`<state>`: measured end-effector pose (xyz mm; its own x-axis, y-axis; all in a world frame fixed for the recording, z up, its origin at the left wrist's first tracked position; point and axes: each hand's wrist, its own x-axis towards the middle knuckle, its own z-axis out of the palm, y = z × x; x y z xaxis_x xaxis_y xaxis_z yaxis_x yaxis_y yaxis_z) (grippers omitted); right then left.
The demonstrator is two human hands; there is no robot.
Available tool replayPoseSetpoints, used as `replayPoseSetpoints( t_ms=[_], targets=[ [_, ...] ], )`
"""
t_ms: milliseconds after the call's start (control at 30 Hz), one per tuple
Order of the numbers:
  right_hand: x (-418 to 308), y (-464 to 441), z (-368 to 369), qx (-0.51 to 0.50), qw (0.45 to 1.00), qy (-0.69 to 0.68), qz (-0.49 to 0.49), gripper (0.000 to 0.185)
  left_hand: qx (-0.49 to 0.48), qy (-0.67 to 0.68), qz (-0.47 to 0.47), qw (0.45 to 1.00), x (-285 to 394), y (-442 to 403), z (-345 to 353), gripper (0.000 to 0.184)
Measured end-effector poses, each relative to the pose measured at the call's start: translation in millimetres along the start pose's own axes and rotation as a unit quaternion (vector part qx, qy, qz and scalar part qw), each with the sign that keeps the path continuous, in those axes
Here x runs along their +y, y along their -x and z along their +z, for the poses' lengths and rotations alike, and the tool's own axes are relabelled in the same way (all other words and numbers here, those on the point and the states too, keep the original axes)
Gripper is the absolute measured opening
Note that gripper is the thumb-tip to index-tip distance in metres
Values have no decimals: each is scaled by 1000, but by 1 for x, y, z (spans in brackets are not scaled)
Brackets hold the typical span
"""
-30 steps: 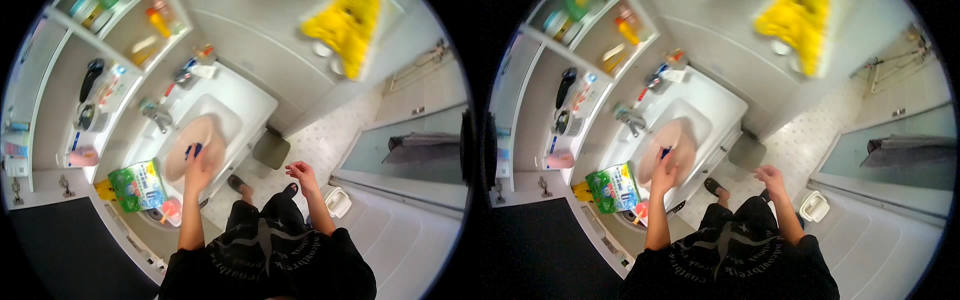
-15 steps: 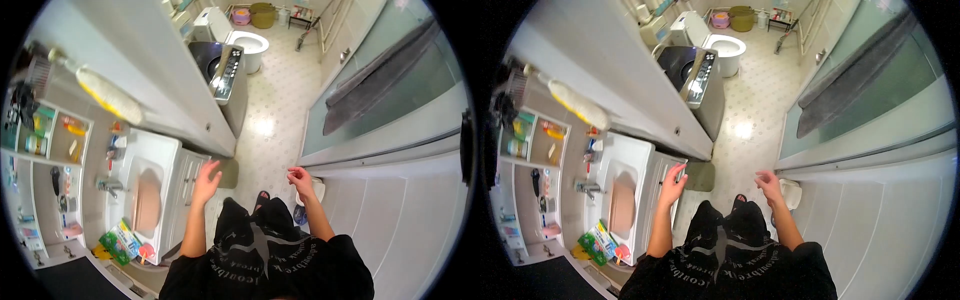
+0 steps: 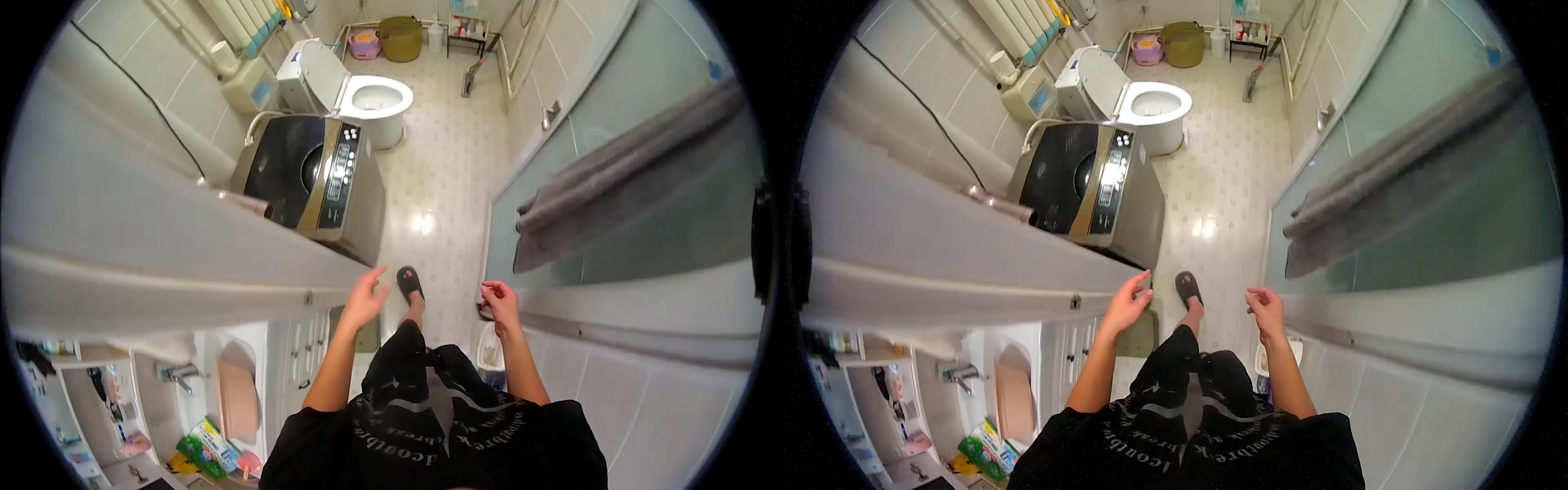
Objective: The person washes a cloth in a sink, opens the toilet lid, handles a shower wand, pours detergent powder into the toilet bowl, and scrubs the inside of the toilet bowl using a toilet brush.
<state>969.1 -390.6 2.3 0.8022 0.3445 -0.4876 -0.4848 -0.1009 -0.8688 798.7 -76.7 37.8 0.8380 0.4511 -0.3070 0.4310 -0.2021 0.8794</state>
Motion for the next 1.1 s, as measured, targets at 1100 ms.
replayPoseSetpoints(
  t_ms=[1100],
  targets=[
    [-316,-714,150,-24,991,-20,133,23,105,445,-300,837,157,-669,-46,57]
  ],
)
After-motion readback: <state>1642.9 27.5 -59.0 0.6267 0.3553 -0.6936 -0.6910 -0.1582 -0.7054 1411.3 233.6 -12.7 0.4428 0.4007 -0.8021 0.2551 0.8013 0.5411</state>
